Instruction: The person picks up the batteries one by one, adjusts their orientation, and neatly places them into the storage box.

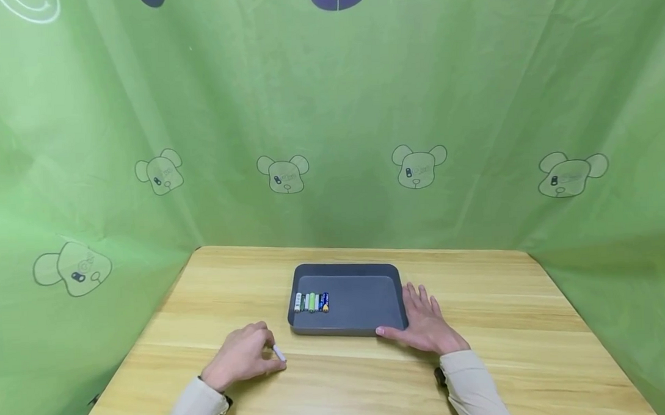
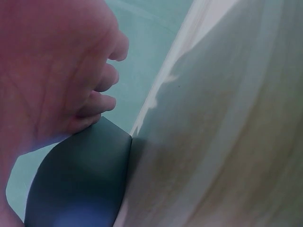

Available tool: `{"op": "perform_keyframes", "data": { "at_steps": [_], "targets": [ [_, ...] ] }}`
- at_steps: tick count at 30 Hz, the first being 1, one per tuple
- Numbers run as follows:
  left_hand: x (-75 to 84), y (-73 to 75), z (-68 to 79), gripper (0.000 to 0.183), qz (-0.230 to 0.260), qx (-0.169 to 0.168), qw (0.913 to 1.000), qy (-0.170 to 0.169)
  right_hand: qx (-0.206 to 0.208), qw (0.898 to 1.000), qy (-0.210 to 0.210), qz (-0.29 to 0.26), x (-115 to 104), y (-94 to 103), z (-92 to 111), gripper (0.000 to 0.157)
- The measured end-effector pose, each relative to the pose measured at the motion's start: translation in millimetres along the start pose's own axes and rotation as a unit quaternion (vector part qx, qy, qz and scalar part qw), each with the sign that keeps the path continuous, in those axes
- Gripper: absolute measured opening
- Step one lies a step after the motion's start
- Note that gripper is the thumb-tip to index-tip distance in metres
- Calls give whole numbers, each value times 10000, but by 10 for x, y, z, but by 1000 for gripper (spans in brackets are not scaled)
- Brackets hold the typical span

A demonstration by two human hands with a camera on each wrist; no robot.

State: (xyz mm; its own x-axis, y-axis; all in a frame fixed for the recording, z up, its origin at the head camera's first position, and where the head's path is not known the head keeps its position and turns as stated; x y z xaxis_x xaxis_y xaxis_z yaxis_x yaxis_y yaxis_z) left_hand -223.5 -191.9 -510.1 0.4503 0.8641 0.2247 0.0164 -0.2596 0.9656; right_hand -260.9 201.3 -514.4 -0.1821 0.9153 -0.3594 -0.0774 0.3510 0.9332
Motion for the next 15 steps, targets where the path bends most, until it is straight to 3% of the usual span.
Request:
{"op": "perform_keyframes", "data": {
  "at_steps": [7,15],
  "targets": [
    [90,-39,-46,36,-148,236,9996,-82,-44,10000,-32,-12,-2,4,13,128],
    [68,-69,-89,30,-327,409,9982,-297,37,9999,102,-56,-7,3,6,128]
  ]
}}
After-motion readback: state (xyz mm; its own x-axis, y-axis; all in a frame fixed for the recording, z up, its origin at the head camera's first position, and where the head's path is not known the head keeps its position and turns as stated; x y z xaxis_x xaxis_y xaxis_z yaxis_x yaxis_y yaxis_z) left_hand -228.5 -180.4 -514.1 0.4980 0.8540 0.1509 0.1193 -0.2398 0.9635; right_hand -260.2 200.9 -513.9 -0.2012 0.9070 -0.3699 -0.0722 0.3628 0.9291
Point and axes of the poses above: each hand's wrist, its own z-axis away from the middle knuckle, its own y-axis out of the back of the hand, x = y × z, the point moved 2 cm from there along -z, towards the middle knuckle, and after that the axes turned 1 degree about x, right-handed, at the moved point
